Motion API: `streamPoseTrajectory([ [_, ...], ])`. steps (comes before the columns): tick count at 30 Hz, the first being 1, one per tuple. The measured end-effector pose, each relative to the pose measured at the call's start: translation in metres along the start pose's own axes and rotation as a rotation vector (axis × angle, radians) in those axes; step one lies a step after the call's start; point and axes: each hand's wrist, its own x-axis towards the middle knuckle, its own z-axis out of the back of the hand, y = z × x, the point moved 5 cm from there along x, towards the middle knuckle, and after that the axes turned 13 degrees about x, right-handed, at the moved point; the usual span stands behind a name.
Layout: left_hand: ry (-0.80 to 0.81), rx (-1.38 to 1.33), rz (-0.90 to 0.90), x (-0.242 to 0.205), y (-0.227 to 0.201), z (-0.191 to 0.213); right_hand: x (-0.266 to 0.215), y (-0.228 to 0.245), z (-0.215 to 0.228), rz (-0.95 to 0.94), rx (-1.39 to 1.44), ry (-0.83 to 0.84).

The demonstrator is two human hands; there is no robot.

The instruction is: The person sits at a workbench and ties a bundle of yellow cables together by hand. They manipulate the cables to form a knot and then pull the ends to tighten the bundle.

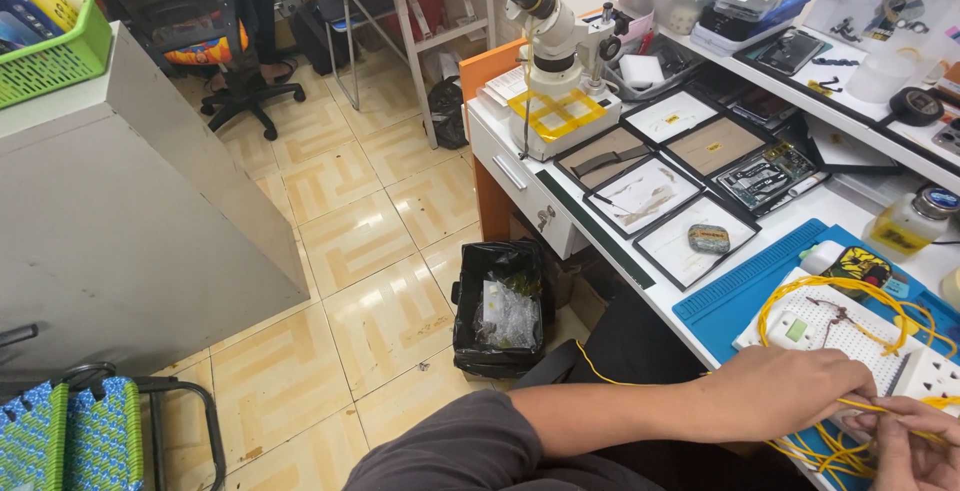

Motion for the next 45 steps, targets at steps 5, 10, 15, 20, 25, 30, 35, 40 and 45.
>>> streamPoseTrajectory([
  [5,0.006,-0.053,0.029,-0.005,-0.009,0.008,0.002,0.032,-0.016,0.069,-0.011,0.024],
  [10,-0.036,-0.121,0.058,-0.012,-0.014,0.011,-0.004,0.041,-0.020,0.110,-0.087,0.017],
  [15,0.019,-0.238,0.066,-0.020,-0.027,0.018,-0.008,-0.015,0.010,0.126,-0.045,-0.116],
  [20,0.025,-0.381,0.113,-0.015,-0.014,0.021,-0.008,0.000,0.004,0.158,-0.036,-0.107],
  [25,0.123,-0.982,0.242,0.003,0.023,-0.027,-0.005,0.000,0.005,0.160,-0.003,-0.095],
  [30,0.141,-1.107,0.195,-0.003,0.008,-0.028,-0.005,0.092,-0.032,0.234,-0.089,-0.146],
  [35,0.157,-1.096,0.233,-0.013,0.006,-0.042,0.003,0.110,-0.030,0.095,-0.107,-0.201],
  [40,0.075,-1.258,0.229,-0.013,-0.001,-0.020,0.024,0.136,-0.049,0.188,0.133,-0.141],
  [45,0.031,-1.117,0.226,-0.012,-0.001,-0.006,0.026,0.141,-0.052,0.200,0.161,-0.125],
])
